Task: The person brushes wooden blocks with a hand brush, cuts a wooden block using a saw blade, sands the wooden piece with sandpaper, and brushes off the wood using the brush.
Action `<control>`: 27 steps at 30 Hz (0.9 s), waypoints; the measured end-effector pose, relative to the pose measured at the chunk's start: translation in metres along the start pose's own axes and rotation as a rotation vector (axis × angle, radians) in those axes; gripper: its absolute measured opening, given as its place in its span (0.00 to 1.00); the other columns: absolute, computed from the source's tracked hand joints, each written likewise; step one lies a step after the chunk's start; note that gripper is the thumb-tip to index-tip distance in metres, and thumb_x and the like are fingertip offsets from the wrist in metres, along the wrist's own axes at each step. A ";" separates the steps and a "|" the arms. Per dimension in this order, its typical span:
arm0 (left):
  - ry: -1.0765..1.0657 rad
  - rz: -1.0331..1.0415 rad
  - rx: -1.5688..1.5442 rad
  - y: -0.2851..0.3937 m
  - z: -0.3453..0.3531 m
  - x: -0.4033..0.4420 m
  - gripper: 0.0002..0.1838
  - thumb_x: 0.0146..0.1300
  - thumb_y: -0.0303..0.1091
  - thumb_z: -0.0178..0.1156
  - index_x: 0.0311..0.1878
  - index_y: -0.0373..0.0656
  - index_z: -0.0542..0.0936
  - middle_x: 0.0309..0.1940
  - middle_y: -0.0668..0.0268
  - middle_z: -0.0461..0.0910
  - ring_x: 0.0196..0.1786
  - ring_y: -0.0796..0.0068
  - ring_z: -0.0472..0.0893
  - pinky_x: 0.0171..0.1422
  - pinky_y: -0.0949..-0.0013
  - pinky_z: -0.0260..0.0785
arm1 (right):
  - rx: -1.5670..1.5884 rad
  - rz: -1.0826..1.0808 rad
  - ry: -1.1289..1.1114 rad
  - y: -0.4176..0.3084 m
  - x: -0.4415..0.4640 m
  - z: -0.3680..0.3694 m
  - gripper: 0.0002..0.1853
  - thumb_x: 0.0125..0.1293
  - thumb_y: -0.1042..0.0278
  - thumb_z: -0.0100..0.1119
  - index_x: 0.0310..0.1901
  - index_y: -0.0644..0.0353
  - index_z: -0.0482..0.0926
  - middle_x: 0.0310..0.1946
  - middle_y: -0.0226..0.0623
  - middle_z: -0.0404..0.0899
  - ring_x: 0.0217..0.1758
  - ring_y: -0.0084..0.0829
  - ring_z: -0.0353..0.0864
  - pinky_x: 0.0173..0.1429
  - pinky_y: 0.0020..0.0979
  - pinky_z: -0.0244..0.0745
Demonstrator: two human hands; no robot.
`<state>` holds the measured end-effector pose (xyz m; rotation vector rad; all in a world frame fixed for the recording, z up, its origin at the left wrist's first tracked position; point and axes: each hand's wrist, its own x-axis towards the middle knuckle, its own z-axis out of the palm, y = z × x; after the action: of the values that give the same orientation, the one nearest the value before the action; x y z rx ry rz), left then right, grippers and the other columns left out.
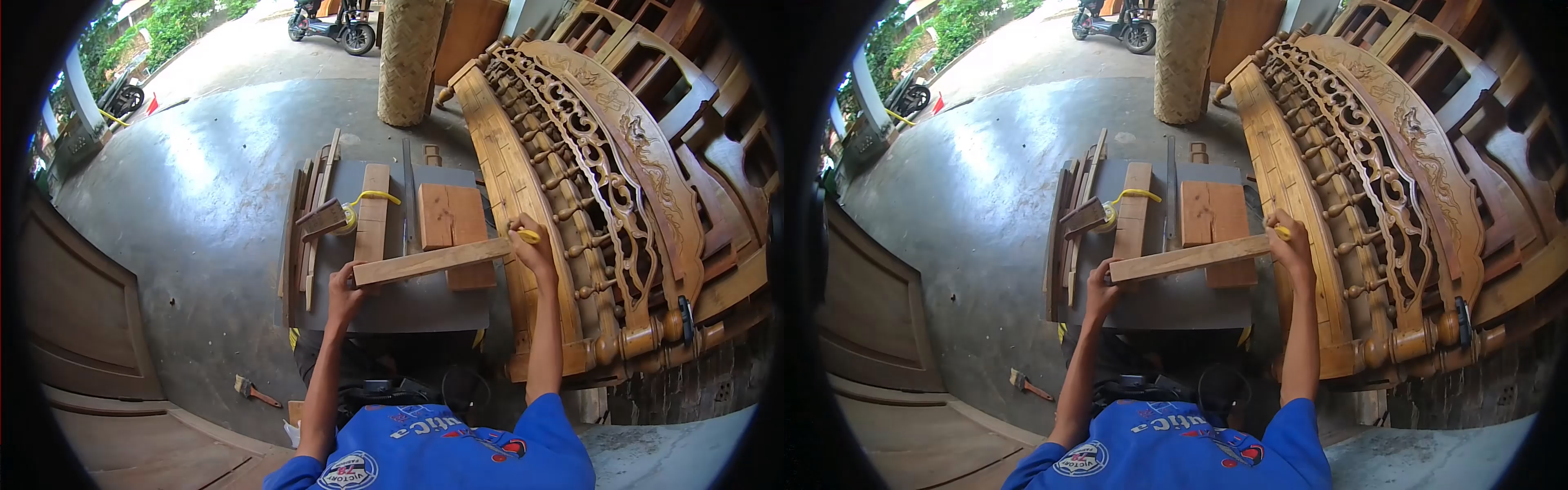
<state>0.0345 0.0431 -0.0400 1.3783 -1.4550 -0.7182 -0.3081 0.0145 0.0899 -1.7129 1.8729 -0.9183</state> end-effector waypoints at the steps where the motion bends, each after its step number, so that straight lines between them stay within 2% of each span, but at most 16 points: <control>1: 0.004 0.012 0.015 0.000 0.000 0.000 0.24 0.38 0.34 0.71 0.43 0.47 0.79 0.36 0.65 0.80 0.41 0.64 0.74 0.49 0.65 0.67 | 0.012 -0.060 -0.083 0.002 -0.004 0.003 0.05 0.54 0.77 0.58 0.30 0.64 0.70 0.32 0.39 0.78 0.40 0.24 0.77 0.43 0.28 0.71; 3: -0.036 0.022 0.038 0.000 -0.003 0.001 0.23 0.40 0.33 0.69 0.44 0.46 0.79 0.37 0.63 0.80 0.42 0.64 0.75 0.49 0.66 0.67 | 0.028 -0.195 -0.240 0.002 -0.011 0.008 0.05 0.54 0.77 0.57 0.30 0.64 0.70 0.31 0.38 0.79 0.37 0.25 0.78 0.40 0.27 0.71; 4: -0.050 0.025 0.048 0.000 -0.003 0.002 0.22 0.41 0.33 0.69 0.44 0.46 0.79 0.37 0.62 0.80 0.42 0.64 0.76 0.49 0.66 0.67 | 0.333 -0.172 -0.272 -0.001 -0.014 0.006 0.04 0.53 0.78 0.55 0.29 0.65 0.71 0.26 0.38 0.78 0.32 0.25 0.78 0.36 0.28 0.71; 7: -0.030 0.036 0.054 -0.001 -0.002 0.001 0.22 0.40 0.33 0.69 0.44 0.45 0.79 0.37 0.62 0.80 0.42 0.64 0.76 0.49 0.66 0.67 | -0.095 -0.056 0.032 -0.005 -0.018 -0.006 0.03 0.53 0.78 0.56 0.30 0.66 0.73 0.28 0.39 0.80 0.33 0.26 0.79 0.36 0.28 0.72; 8: -0.034 0.021 0.033 -0.002 -0.002 -0.001 0.23 0.39 0.33 0.70 0.44 0.46 0.79 0.36 0.63 0.80 0.42 0.64 0.75 0.49 0.66 0.67 | -0.007 -0.100 -0.076 0.024 -0.016 0.002 0.03 0.52 0.78 0.56 0.30 0.66 0.74 0.31 0.40 0.81 0.36 0.27 0.80 0.39 0.28 0.72; 11: -0.019 0.017 -0.008 -0.002 0.000 0.005 0.23 0.38 0.33 0.70 0.43 0.47 0.79 0.36 0.66 0.80 0.41 0.64 0.74 0.49 0.66 0.67 | 0.195 -0.334 -0.360 0.011 -0.039 0.021 0.05 0.53 0.79 0.51 0.32 0.65 0.75 0.32 0.40 0.81 0.34 0.27 0.81 0.37 0.28 0.72; 12: -0.018 0.023 0.000 -0.003 0.000 0.004 0.23 0.38 0.33 0.70 0.43 0.47 0.79 0.36 0.65 0.80 0.41 0.64 0.74 0.49 0.66 0.67 | 0.310 -0.412 -0.287 0.010 -0.038 0.020 0.07 0.54 0.79 0.51 0.34 0.63 0.76 0.32 0.39 0.81 0.34 0.28 0.81 0.38 0.29 0.73; 15: -0.017 0.048 0.029 -0.004 -0.002 0.002 0.24 0.38 0.33 0.71 0.44 0.47 0.79 0.36 0.65 0.80 0.41 0.64 0.74 0.48 0.66 0.68 | -0.110 -0.217 -0.045 0.008 -0.028 0.009 0.09 0.54 0.80 0.54 0.37 0.60 0.78 0.36 0.35 0.82 0.42 0.29 0.81 0.45 0.30 0.74; 16: -0.016 0.062 0.035 -0.003 -0.001 0.002 0.24 0.38 0.33 0.71 0.44 0.47 0.79 0.35 0.65 0.80 0.40 0.64 0.74 0.48 0.66 0.68 | 0.063 -0.262 -0.097 0.006 -0.031 0.021 0.08 0.52 0.78 0.59 0.36 0.59 0.79 0.36 0.36 0.82 0.43 0.29 0.81 0.47 0.30 0.74; 19: -0.023 0.017 -0.005 -0.001 0.000 0.002 0.24 0.38 0.34 0.71 0.44 0.46 0.79 0.35 0.64 0.80 0.41 0.64 0.74 0.48 0.66 0.68 | 0.392 -0.300 -0.474 -0.012 -0.035 0.040 0.10 0.51 0.76 0.61 0.37 0.58 0.79 0.34 0.39 0.81 0.39 0.28 0.82 0.43 0.29 0.75; 20: -0.028 0.023 0.009 -0.002 -0.001 0.001 0.23 0.39 0.34 0.71 0.44 0.46 0.79 0.35 0.64 0.80 0.41 0.64 0.74 0.48 0.66 0.68 | 0.255 -0.443 -0.359 -0.018 -0.030 0.035 0.09 0.51 0.76 0.62 0.36 0.58 0.79 0.35 0.39 0.82 0.39 0.30 0.82 0.42 0.29 0.74; 23: -0.030 0.025 0.028 -0.003 -0.002 -0.002 0.23 0.39 0.35 0.71 0.43 0.46 0.79 0.35 0.64 0.80 0.41 0.64 0.75 0.48 0.66 0.68 | -0.287 -0.243 -0.169 -0.018 -0.016 0.036 0.11 0.50 0.83 0.59 0.36 0.60 0.79 0.37 0.36 0.82 0.45 0.28 0.80 0.51 0.30 0.73; 24: -0.029 0.019 0.019 -0.003 -0.002 -0.002 0.23 0.39 0.35 0.71 0.43 0.46 0.79 0.35 0.64 0.80 0.41 0.64 0.75 0.48 0.66 0.68 | -0.111 -0.367 -0.231 -0.015 -0.020 0.046 0.13 0.49 0.83 0.59 0.38 0.60 0.79 0.35 0.36 0.82 0.43 0.29 0.81 0.50 0.30 0.75; 27: -0.025 0.025 0.014 0.005 -0.002 0.003 0.23 0.38 0.34 0.71 0.43 0.45 0.79 0.35 0.63 0.80 0.41 0.64 0.75 0.48 0.66 0.68 | 0.328 -0.633 -0.459 -0.055 -0.033 0.060 0.07 0.50 0.78 0.59 0.32 0.59 0.79 0.30 0.40 0.82 0.34 0.31 0.83 0.39 0.32 0.76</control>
<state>0.0347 0.0414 -0.0336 1.3637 -1.4975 -0.7123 -0.2230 0.0354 0.0846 -2.1041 0.8439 -0.8811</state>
